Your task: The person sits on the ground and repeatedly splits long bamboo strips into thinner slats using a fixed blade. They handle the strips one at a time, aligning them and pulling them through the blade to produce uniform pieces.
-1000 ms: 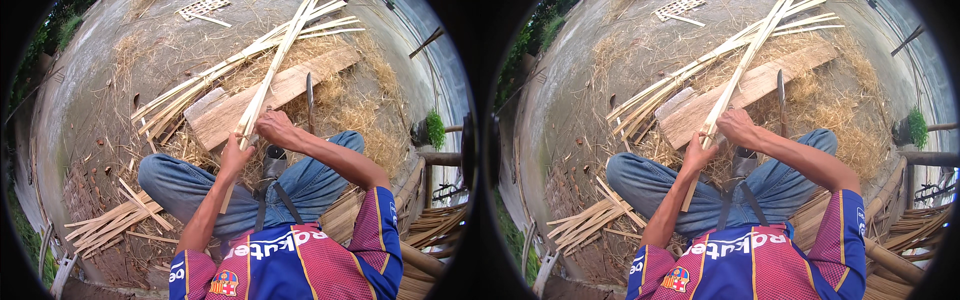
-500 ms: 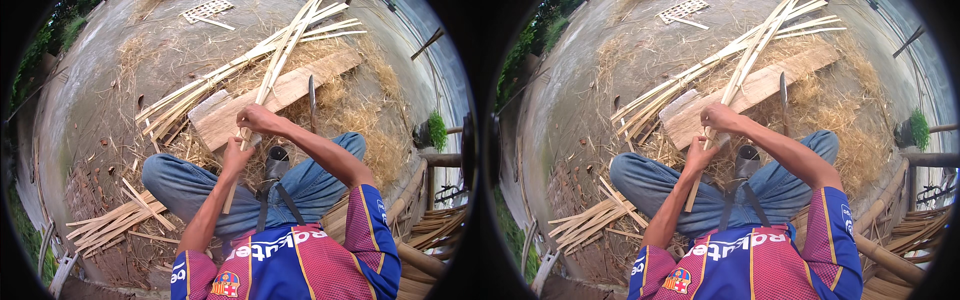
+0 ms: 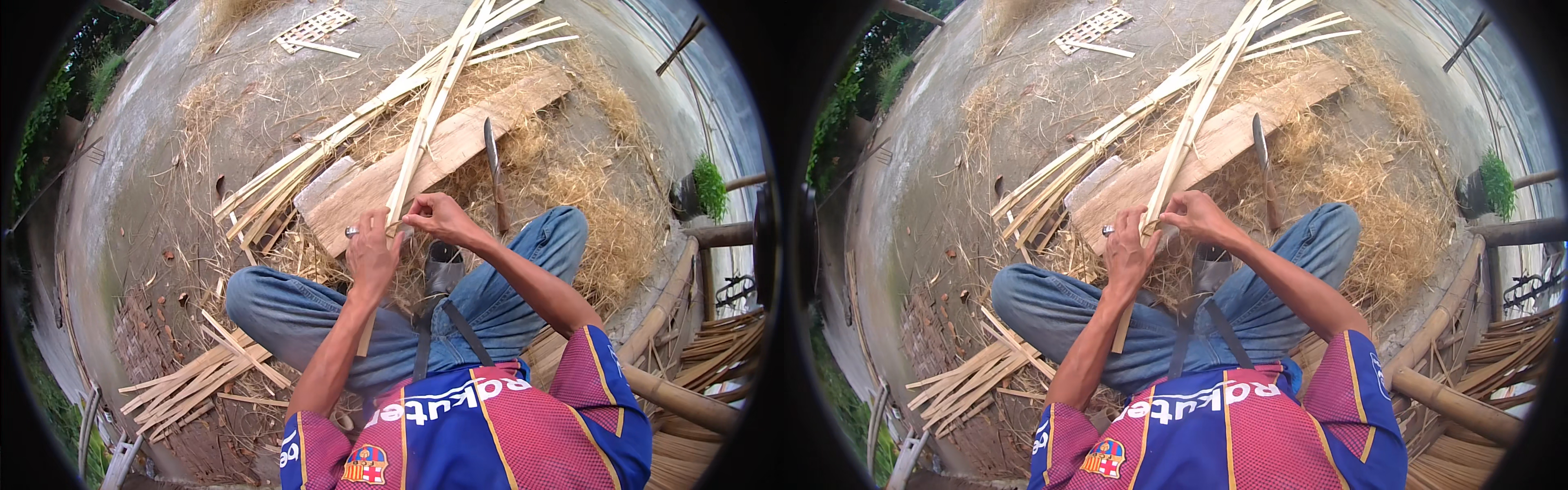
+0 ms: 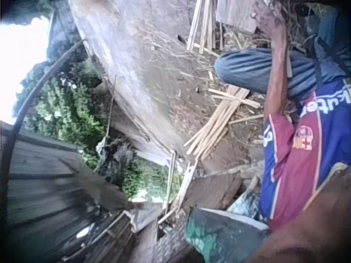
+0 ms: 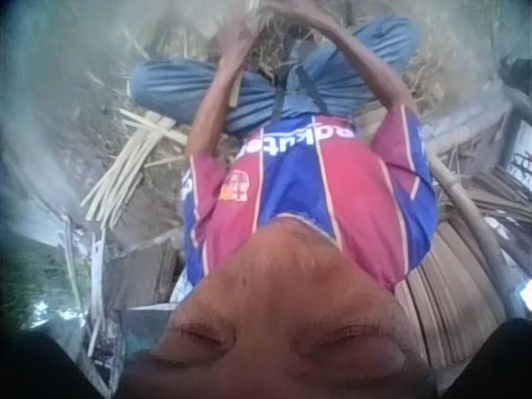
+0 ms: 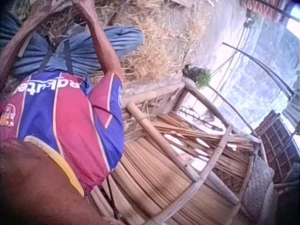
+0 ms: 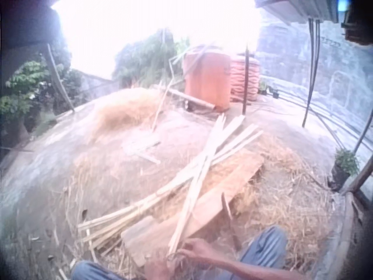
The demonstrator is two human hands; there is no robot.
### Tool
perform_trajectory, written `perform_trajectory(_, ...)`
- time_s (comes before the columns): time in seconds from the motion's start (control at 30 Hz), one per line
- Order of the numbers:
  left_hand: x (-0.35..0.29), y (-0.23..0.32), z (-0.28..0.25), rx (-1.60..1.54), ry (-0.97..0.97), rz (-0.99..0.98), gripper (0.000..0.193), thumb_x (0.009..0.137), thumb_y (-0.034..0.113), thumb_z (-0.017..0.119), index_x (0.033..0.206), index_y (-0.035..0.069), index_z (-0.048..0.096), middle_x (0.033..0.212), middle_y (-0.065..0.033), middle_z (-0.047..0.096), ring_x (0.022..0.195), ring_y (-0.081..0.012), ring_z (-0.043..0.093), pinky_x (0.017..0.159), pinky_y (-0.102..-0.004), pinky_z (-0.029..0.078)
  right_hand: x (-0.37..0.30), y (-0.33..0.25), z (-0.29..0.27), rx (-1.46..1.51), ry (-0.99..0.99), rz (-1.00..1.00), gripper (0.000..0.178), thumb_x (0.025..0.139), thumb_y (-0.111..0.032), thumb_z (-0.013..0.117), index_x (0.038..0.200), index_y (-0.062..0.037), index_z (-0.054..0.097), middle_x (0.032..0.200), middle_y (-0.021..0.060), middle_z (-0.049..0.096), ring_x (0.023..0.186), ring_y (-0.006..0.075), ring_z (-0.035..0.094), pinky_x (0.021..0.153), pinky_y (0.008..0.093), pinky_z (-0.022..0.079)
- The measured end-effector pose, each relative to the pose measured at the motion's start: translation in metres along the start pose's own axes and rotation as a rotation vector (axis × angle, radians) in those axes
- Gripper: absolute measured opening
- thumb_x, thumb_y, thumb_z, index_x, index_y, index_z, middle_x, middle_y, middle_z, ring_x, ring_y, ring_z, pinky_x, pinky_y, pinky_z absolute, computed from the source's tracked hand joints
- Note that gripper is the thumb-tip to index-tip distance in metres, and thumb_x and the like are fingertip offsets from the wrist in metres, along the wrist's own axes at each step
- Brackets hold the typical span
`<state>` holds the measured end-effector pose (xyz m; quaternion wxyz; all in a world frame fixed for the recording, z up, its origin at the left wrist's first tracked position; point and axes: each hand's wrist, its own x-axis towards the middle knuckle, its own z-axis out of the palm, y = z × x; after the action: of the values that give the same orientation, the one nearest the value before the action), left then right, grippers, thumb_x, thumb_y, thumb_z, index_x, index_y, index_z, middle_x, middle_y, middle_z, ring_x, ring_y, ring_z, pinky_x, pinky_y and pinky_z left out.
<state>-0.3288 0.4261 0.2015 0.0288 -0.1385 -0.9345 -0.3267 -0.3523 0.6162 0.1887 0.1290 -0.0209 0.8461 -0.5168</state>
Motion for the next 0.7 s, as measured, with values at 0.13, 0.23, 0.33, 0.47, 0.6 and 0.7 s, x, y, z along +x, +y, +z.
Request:
perform_trajectory(0.13,0.015,-0.004,0.004,0.071,-0.008,0.15,0.019,0.084,0.022,0.073,0.098,0.009,0.072,0.094,-0.0111,0.069,0.093,-0.0295,0.066,0.078,-0.0431,0.05,0.001,-0.027,-0.024,-0.018,-0.181,0.114,0.043,0.097,-0.037,0.055,0.095,0.002,0.072,0.082,0.018,0.072,0.083,0.0233,0.069,0.077,0.0359,0.053)
perform_trajectory(0.23,0.014,-0.007,0.007,0.023,0.108,0.125,0.013,0.085,0.021,0.072,0.087,0.008,0.074,0.086,-0.0101,0.069,0.086,-0.0266,0.067,0.073,-0.0407,0.05,0.01,-0.039,-0.046,0.189,-0.215,0.246,0.082,0.101,-0.065,0.022,0.114,0.0022,0.067,0.11,0.0169,0.071,0.088,0.0279,0.069,0.08,0.0363,0.058)
perform_trajectory(0.33,0.016,0.004,0.015,-0.184,0.094,-0.161,0.015,0.087,0.02,0.069,0.089,0.005,0.072,0.086,-0.0119,0.069,0.079,-0.0268,0.067,0.071,-0.0409,0.05,0.044,0.03,-0.059,0.333,0.351,0.246,0.067,0.102,-0.057,0.036,0.115,0.0022,0.065,0.11,0.0198,0.069,0.085,0.026,0.069,0.075,0.0362,0.059)
perform_trajectory(0.47,0.019,0.001,0.02,-0.248,0.124,-0.248,0.012,0.088,0.014,0.065,0.085,0.002,0.067,0.087,-0.0163,0.065,0.076,-0.0308,0.065,0.071,-0.044,0.048,0.076,0.043,-0.017,0.284,0.432,0.327,0.049,0.093,-0.046,0.061,0.1,0.0021,0.068,0.096,0.0193,0.071,0.078,0.0231,0.068,0.071,0.035,0.057)
perform_trajectory(0.6,0.018,-0.002,0.019,-0.285,0.127,-0.272,0.013,0.088,0.013,0.064,0.085,0.001,0.065,0.088,-0.0166,0.065,0.076,-0.0322,0.064,0.071,-0.0438,0.048,0.102,0.053,0.009,0.17,0.541,0.267,0.042,0.08,-0.038,0.076,0.087,0.0022,0.067,0.086,0.0177,0.071,0.076,0.0226,0.069,0.071,0.0361,0.055)
perform_trajectory(0.7,0.017,-0.008,0.023,-0.292,0.132,-0.262,0.013,0.088,0.014,0.064,0.085,0.001,0.064,0.086,-0.0164,0.065,0.076,-0.0323,0.064,0.071,-0.0438,0.048,0.11,0.055,0.01,0.134,0.572,0.309,0.037,0.077,-0.03,0.08,0.086,0.0024,0.065,0.078,0.0151,0.07,0.068,0.0203,0.068,0.061,0.0334,0.055)
